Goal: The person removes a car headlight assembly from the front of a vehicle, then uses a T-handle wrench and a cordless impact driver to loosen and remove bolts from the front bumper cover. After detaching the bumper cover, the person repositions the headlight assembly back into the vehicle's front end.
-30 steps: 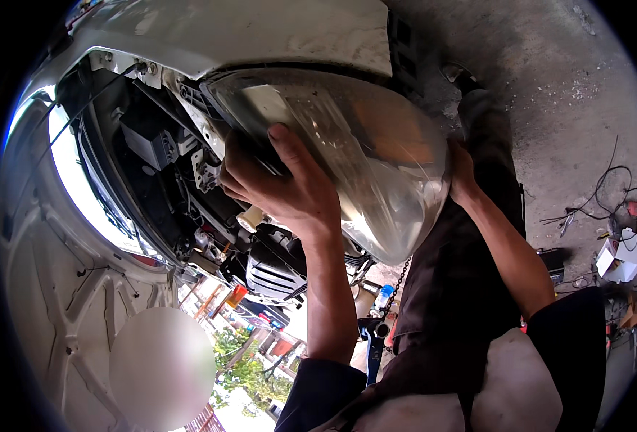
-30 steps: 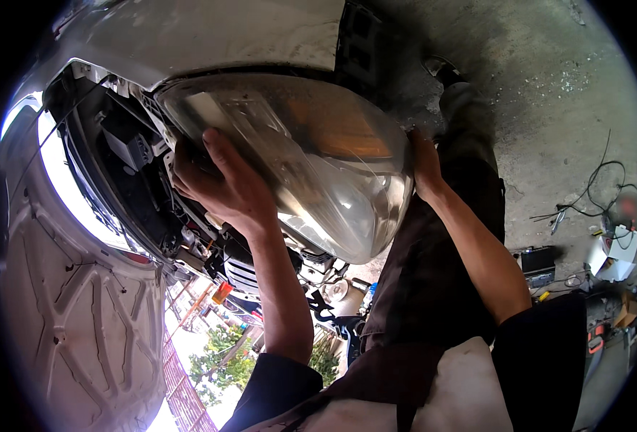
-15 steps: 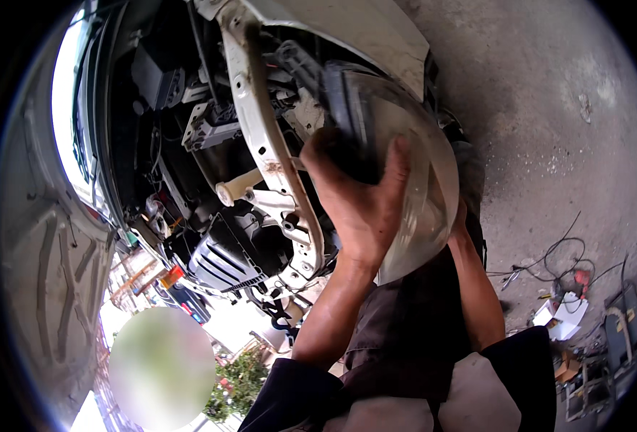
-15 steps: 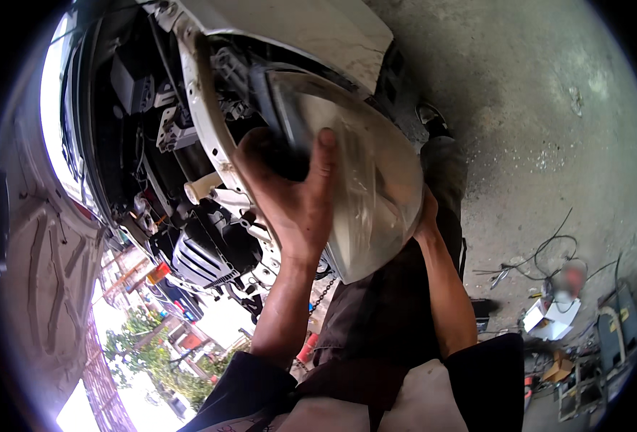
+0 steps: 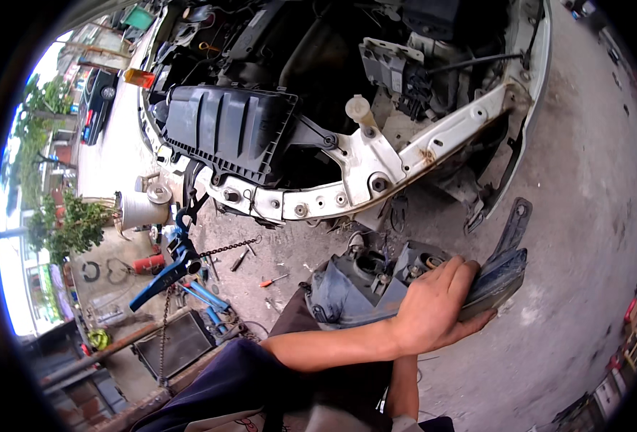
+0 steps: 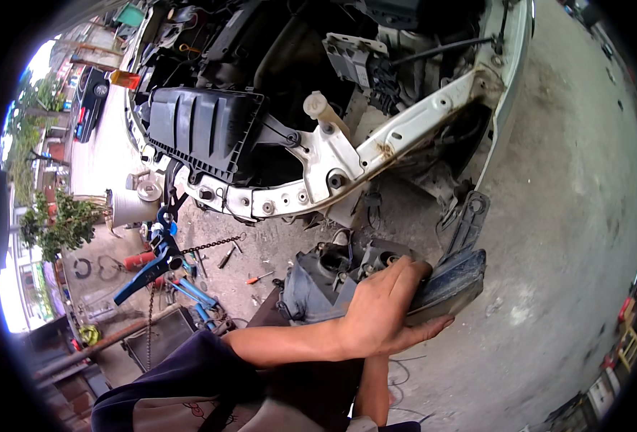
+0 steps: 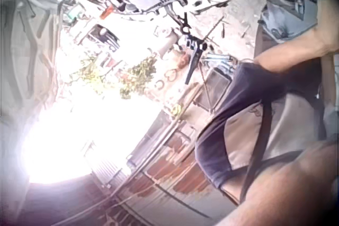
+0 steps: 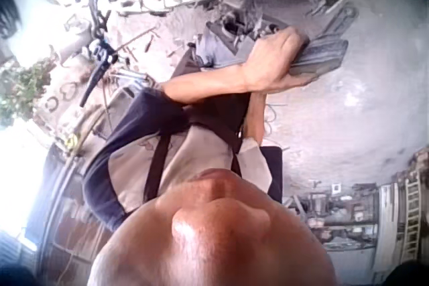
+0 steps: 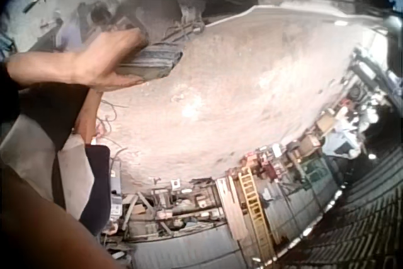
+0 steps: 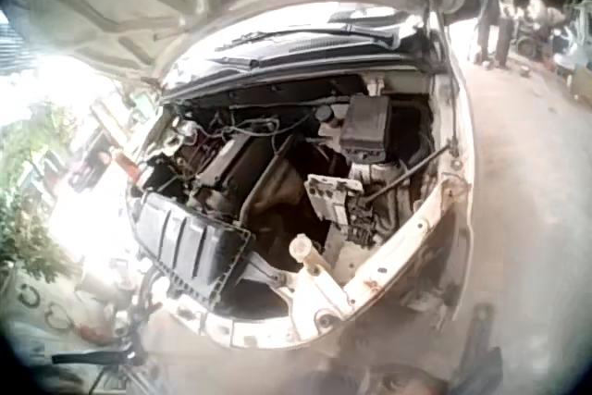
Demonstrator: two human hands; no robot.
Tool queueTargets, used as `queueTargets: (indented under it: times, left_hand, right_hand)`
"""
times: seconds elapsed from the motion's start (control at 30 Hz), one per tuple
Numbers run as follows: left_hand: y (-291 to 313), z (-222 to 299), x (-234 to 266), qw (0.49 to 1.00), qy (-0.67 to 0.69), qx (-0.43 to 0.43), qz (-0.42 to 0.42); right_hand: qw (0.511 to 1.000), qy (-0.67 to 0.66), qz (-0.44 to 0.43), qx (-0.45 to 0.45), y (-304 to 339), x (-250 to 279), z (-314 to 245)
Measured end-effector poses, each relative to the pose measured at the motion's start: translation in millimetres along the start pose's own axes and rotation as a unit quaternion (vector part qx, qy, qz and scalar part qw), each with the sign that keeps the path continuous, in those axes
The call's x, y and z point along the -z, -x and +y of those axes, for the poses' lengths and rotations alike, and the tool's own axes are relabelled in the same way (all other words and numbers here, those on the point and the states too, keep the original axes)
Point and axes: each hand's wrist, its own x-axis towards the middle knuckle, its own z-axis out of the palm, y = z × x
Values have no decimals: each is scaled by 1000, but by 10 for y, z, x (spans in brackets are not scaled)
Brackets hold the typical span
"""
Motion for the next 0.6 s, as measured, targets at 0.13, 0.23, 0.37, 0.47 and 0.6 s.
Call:
queueTargets:
  times: [0.13,0.23,0.37,0.47,0.6]
  left_hand:
    - [-119,453,514,994,-1,108,36]
    - [-192,811,910,992,-20,82,91]
    - [-377,1098,1507,989,-12,81,121]
    - [-546,1067,1992,984,7,41,175]
    - [-790,1022,2725,981,38,117,150]
  right_hand:
    - [997,74,-27,-17,293,-368,-178]
    - [989,135,-62,-10,461,-801,-263]
    - [983,162,-83,-12,763,-1194,-402]
    - [991,126,-28,-21,765,-1344,-270]
    - [984,162,-23,-72,752,-2155,-232]
